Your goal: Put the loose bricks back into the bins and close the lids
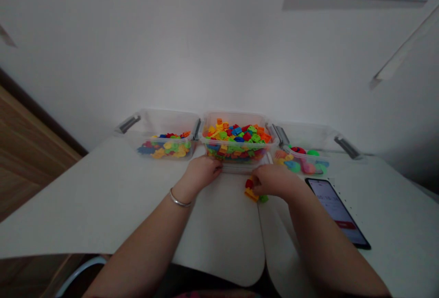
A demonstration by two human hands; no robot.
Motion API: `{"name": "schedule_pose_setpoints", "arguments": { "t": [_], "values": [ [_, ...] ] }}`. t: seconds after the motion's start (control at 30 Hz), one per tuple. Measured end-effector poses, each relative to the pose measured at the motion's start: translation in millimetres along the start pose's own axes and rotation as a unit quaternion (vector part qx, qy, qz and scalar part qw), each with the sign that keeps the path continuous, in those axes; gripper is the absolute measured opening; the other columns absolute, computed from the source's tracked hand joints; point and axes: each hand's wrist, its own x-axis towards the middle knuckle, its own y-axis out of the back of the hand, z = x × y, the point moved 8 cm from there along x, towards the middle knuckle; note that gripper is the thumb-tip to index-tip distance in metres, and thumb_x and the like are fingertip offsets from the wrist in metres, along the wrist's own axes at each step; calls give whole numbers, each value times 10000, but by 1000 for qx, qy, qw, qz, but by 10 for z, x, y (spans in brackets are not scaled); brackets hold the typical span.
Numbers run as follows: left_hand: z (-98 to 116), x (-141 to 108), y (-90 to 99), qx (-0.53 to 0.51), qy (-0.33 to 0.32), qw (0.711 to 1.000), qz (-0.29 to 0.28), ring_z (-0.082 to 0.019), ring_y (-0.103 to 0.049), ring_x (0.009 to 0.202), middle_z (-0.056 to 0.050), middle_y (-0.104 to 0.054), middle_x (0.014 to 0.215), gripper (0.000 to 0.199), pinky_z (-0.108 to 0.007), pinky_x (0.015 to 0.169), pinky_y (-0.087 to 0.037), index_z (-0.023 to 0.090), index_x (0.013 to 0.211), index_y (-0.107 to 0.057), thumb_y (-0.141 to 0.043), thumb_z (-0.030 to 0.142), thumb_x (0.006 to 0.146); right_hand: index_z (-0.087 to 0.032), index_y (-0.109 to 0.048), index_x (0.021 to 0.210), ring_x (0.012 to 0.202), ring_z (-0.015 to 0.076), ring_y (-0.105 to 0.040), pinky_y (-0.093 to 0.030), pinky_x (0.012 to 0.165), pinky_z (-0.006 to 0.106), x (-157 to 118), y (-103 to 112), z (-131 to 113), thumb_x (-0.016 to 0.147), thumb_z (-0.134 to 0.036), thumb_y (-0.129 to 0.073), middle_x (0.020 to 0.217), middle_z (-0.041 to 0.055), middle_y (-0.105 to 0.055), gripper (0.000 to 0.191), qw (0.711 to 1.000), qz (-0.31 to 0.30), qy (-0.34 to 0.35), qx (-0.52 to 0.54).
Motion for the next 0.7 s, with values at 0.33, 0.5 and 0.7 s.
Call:
{"name": "schedule_pose_setpoints", "arguments": {
  "t": [0.33, 0.5, 0.7],
  "values": [
    [11, 19, -12, 0, 1, 1000, 8, -218, -684, 948, -102, -753, 966, 245, -306, 830, -532, 207, 979, -768, -532, 246, 926, -178, -773, 979, 900, 284, -723, -519, 699, 326, 42, -86, -196, 790, -257, -627, 971, 127, -772, 252, 999, 4, 32, -27],
    [12, 20, -13, -3, -6, 1000, 4, -215, -682, 945, -104, -750, 968, 238, -300, 826, -533, 203, 986, -765, -541, 247, 921, -165, -777, 946, 926, 278, -722, -517, 719, 313, 29, -47, -291, 807, -245, -642, 969, 127, -775, 210, 999, 16, 36, -23],
    [12, 17, -10, 4, -2, 1000, 3, -236, -690, 950, -104, -757, 974, 239, -320, 804, -534, 207, 967, -767, -536, 244, 915, -219, -770, 952, 921, 244, -703, -501, 729, 298, -45, 122, -366, 797, -241, -686, 994, 62, -759, 178, 991, 65, 111, 45]
  ]
}}
